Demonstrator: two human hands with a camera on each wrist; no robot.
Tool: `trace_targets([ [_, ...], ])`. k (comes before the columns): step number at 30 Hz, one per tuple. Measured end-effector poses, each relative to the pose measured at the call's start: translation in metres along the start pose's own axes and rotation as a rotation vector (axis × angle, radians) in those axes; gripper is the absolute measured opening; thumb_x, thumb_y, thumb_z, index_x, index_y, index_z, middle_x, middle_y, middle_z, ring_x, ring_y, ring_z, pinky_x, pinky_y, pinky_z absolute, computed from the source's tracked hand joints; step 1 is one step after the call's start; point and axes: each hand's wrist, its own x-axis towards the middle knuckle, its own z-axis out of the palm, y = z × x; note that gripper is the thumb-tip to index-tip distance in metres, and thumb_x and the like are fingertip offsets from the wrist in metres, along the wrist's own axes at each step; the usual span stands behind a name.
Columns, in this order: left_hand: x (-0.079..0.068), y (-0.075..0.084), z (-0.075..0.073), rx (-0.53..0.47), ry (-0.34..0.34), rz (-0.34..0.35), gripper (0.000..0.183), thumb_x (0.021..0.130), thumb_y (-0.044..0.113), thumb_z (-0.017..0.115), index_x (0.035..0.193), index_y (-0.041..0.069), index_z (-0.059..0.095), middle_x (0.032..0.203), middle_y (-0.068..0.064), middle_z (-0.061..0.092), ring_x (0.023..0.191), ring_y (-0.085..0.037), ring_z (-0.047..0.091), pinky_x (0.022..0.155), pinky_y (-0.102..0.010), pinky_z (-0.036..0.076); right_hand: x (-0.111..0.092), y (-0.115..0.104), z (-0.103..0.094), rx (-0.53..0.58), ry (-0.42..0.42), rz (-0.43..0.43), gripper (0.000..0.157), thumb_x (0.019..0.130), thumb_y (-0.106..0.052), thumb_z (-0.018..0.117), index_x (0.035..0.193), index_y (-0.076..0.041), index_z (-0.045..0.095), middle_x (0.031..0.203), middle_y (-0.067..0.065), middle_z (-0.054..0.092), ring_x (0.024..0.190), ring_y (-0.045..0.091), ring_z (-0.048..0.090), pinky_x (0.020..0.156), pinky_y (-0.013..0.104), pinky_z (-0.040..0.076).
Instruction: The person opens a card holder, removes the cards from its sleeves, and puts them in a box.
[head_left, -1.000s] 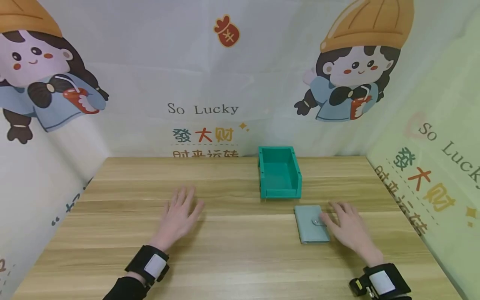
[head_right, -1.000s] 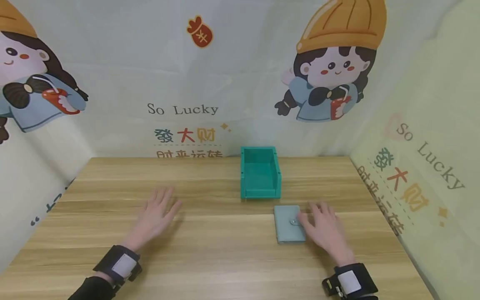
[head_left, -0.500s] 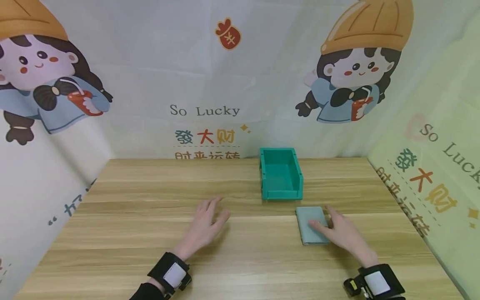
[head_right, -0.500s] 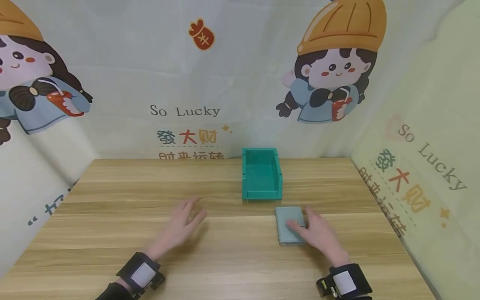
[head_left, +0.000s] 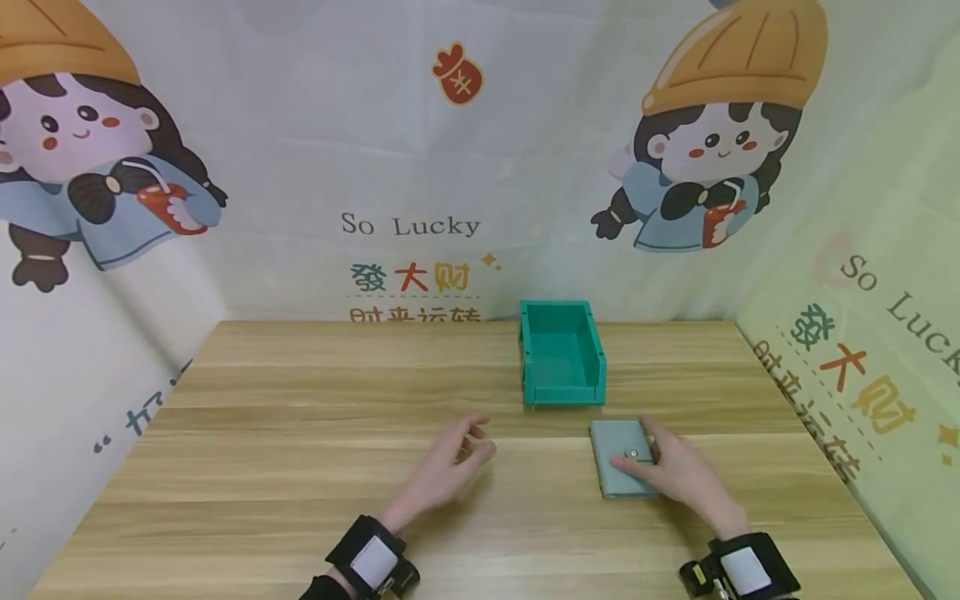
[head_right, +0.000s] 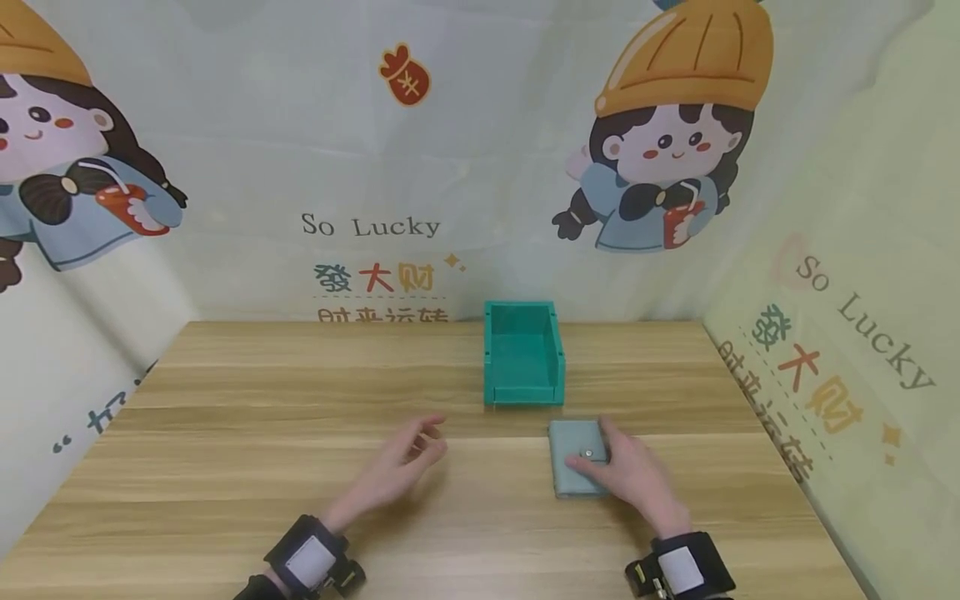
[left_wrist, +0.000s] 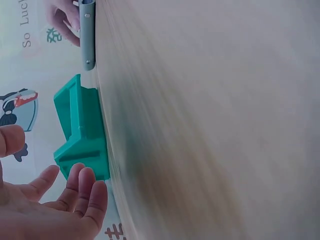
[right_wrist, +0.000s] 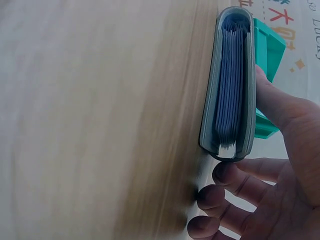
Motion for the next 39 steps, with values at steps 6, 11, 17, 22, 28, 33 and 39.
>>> trace_targets([
  [6,0.001,0.000,0.005,-0.029,-0.067,0.039,0.045,0.101,0.022,0.058,0.137,-0.004,0.052,0.115,-0.019,0.061,0.096,-0.020,0.059,0.081,-0.025,0.047,0.003,-0.009,0.005,0.026,-0.016,-0.025,0.096,0.085,-0.056,0.073,0.148,0.008,0.039,0.100,0.019,0.069,0.080,0.019,0.059,0.065,0.034,0.048],
  [11,0.001,-0.002,0.008,-0.037,-0.120,0.052,0.047,0.100,0.022,0.059,0.137,-0.005,0.051,0.115,-0.018,0.061,0.091,-0.014,0.056,0.078,-0.021,0.045,0.005,-0.017,0.013,0.066,-0.036,-0.039,0.092,0.084,-0.051,0.076,0.148,0.004,0.040,0.086,0.010,0.064,0.073,0.016,0.054,0.061,0.030,0.043],
  [17,0.000,-0.006,0.009,-0.065,-0.166,0.036,0.047,0.099,0.022,0.060,0.138,-0.003,0.051,0.119,-0.020,0.060,0.096,-0.016,0.057,0.081,-0.022,0.046,0.008,-0.034,0.024,0.134,-0.023,-0.027,0.093,0.080,-0.047,0.082,0.146,0.003,0.039,0.079,0.006,0.060,0.066,0.015,0.050,0.057,0.029,0.039],
  [22,0.002,-0.007,0.008,-0.085,-0.201,0.024,0.046,0.100,0.022,0.060,0.139,-0.001,0.051,0.127,-0.020,0.060,0.108,-0.024,0.060,0.090,-0.027,0.048,0.009,-0.052,0.030,0.181,0.002,-0.022,0.076,0.077,-0.043,0.085,0.123,-0.002,0.042,0.074,0.004,0.051,0.062,0.015,0.045,0.054,0.027,0.033],
  [28,0.004,-0.006,0.005,-0.104,-0.223,0.000,0.047,0.098,0.023,0.062,0.140,0.002,0.051,0.137,-0.021,0.057,0.111,-0.026,0.058,0.091,-0.028,0.047,0.015,-0.068,0.040,0.131,0.028,-0.067,0.051,0.078,-0.045,0.083,0.082,-0.012,0.045,0.066,-0.004,0.036,0.060,0.012,0.038,0.054,0.023,0.024],
  [33,0.004,-0.008,0.003,-0.116,-0.238,-0.020,0.054,0.095,0.021,0.067,0.143,0.004,0.049,0.140,-0.021,0.055,0.114,-0.028,0.055,0.089,-0.027,0.045,0.021,-0.077,0.052,0.141,0.015,-0.089,0.050,0.080,-0.047,0.081,0.071,-0.015,0.043,0.062,-0.007,0.034,0.057,0.008,0.035,0.054,0.021,0.021],
  [39,0.005,-0.011,0.003,-0.139,-0.261,-0.030,0.067,0.090,0.018,0.073,0.148,0.004,0.043,0.139,-0.021,0.053,0.113,-0.027,0.052,0.083,-0.024,0.043,0.026,-0.086,0.062,0.151,0.037,-0.129,0.048,0.081,-0.047,0.080,0.069,-0.017,0.045,0.061,-0.008,0.036,0.056,0.006,0.037,0.054,0.020,0.022],
])
